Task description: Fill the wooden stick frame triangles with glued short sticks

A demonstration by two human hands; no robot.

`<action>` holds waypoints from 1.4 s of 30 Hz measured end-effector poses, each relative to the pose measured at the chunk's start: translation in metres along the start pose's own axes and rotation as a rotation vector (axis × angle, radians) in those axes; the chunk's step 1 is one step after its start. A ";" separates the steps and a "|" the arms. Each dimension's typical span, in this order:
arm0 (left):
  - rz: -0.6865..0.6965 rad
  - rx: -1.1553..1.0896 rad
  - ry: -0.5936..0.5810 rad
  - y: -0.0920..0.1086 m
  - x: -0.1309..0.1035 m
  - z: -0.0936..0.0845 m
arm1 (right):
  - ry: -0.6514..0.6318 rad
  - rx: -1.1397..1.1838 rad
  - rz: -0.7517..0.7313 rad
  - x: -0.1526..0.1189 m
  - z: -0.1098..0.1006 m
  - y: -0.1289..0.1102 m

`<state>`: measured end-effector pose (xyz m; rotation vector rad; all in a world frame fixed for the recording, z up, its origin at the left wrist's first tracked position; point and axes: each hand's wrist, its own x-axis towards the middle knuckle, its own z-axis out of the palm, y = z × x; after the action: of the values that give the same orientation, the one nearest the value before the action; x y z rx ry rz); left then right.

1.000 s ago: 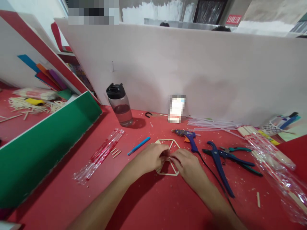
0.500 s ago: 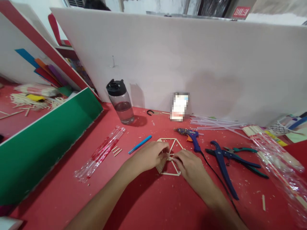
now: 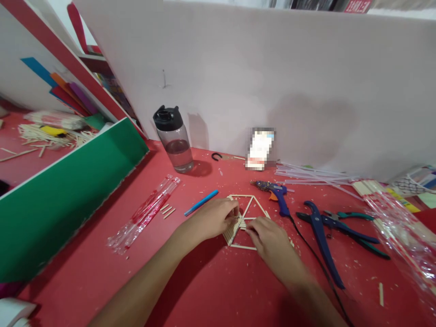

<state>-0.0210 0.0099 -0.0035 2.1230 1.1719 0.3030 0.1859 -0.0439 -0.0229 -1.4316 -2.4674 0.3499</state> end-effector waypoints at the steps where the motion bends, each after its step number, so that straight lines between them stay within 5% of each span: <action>1: 0.003 0.003 0.002 0.000 0.000 0.000 | 0.001 -0.012 -0.004 0.000 0.000 -0.001; 29: 0.027 0.024 0.020 0.002 0.000 0.001 | 0.079 -0.093 -0.116 -0.001 0.011 -0.003; 38: 0.040 0.075 0.035 0.002 -0.001 0.004 | 0.148 0.098 0.079 0.000 -0.019 0.008; 42: 0.031 0.133 0.060 0.008 -0.003 0.007 | 0.057 0.148 0.139 0.000 -0.023 0.012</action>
<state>-0.0143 0.0017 -0.0029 2.2630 1.2254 0.3125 0.2034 -0.0368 -0.0053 -1.5318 -2.2524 0.5012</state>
